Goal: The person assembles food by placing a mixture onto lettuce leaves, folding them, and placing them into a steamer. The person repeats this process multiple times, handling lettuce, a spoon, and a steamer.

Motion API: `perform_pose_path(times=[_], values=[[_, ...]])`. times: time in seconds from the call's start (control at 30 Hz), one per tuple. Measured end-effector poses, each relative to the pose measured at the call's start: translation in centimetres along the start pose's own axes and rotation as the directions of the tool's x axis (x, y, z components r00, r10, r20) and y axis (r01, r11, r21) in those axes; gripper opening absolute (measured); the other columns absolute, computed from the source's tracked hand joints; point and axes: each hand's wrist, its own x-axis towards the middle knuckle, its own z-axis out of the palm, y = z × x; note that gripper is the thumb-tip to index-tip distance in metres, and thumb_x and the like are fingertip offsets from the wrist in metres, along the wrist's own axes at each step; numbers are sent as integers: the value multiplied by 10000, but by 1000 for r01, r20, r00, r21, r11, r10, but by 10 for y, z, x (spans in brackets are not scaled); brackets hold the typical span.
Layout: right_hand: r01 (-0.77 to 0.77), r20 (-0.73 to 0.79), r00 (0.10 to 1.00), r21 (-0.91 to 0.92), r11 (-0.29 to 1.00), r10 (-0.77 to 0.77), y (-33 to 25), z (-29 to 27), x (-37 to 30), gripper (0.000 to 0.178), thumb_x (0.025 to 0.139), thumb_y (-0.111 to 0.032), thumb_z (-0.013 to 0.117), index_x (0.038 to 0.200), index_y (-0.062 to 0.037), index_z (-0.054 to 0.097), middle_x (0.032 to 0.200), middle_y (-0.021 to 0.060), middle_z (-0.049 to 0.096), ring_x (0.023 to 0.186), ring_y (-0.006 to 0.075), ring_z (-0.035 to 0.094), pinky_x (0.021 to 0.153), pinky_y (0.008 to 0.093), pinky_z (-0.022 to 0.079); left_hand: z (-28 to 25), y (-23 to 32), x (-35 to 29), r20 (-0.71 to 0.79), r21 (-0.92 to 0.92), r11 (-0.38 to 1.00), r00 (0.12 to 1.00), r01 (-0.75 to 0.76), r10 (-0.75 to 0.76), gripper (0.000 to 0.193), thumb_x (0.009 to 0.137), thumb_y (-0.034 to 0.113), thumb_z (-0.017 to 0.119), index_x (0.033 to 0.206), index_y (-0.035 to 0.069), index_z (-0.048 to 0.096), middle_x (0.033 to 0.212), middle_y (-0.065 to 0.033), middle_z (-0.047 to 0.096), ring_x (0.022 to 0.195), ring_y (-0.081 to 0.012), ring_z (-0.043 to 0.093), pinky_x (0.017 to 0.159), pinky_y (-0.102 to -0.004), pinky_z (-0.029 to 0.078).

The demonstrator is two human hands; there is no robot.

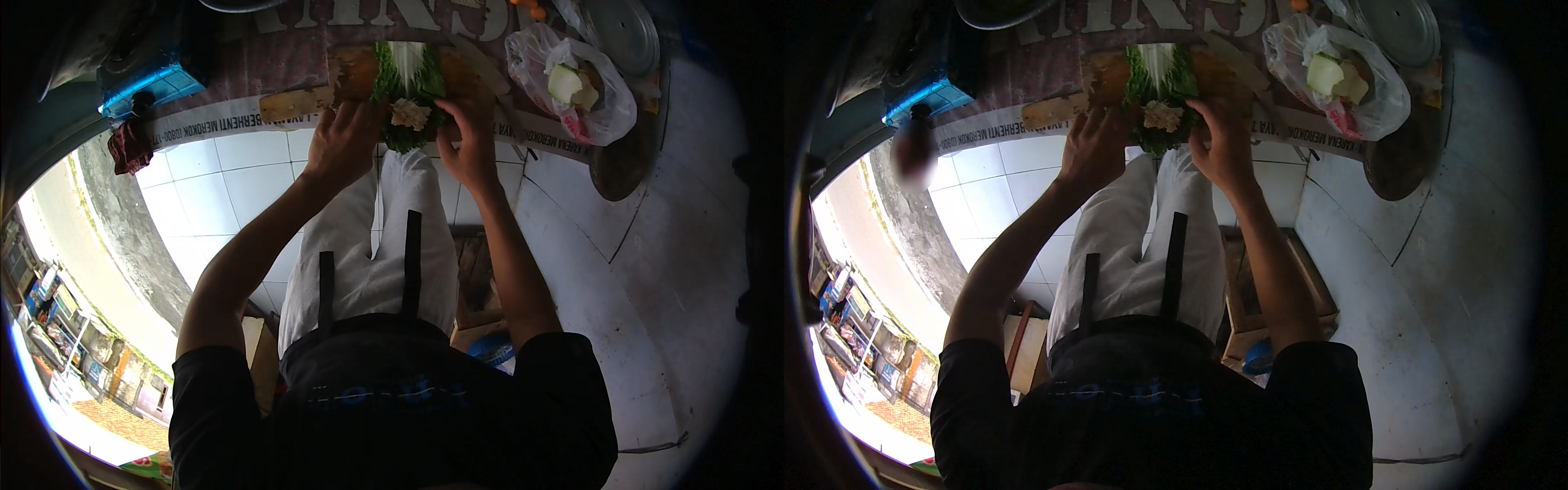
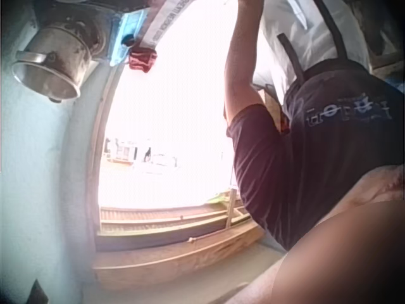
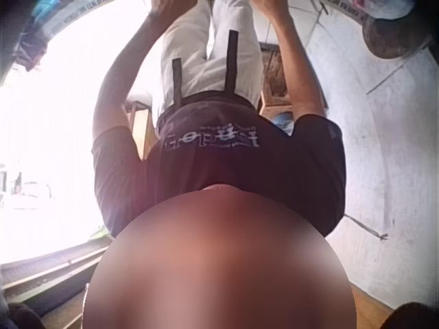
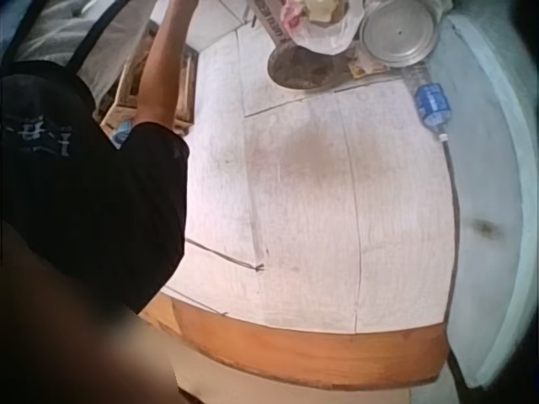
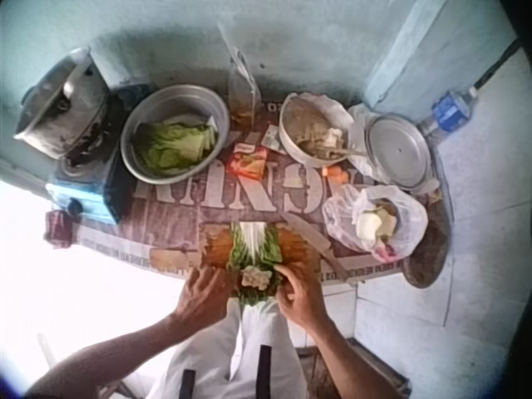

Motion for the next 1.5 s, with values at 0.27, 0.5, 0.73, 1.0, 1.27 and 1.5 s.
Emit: perform_pose_path(times=[0.27,0.5,0.73,1.0,1.27,1.5], values=[[49,15,999,-28,998,-48,3,-1,-2,435,823,-24,707,1252,-66,648,1161,173,652,1057,374,652,892,475,525,2,-6,-3,-18,24,980,980,-195,196,325,827,163,681,1134,55,687,1054,-81,638,1018,-243,609,859,-421,501],[-72,15,997,-30,997,72,-5,-3,-2,444,835,-65,739,1264,-50,623,1083,147,687,976,315,680,856,445,545,2,-10,10,11,-354,880,942,317,-335,146,842,140,687,971,73,674,1043,-127,662,981,-334,667,831,-475,554],[-330,-63,940,87,940,336,-18,10,7,351,884,-27,711,1223,-9,621,889,95,710,761,141,687,682,282,537,13,17,18,-108,-346,829,859,439,-500,120,872,131,682,965,58,660,942,-138,675,889,-360,679,783,-474,562],[-309,-48,941,280,909,335,-22,10,3,304,899,49,662,1195,-13,637,927,48,693,787,79,667,713,241,540,5,20,19,30,-797,468,798,383,-602,56,937,38,668,889,11,658,835,-146,744,773,-269,779,660,-351,601],[-217,-14,973,284,934,231,-32,17,9,250,889,17,715,1134,-16,680,914,66,726,784,120,715,690,260,560,4,21,21,-4,-759,585,897,286,-443,147,883,3,687,1006,29,761,902,-117,752,765,-230,754,667,-326,601],[-255,69,967,330,909,247,-31,18,13,271,908,21,728,1172,8,671,955,69,754,882,113,735,745,259,576,-1,23,26,-51,-749,624,919,223,-390,332,797,-55,645,1089,50,762,1015,-150,739,833,-313,732,731,-391,595]])
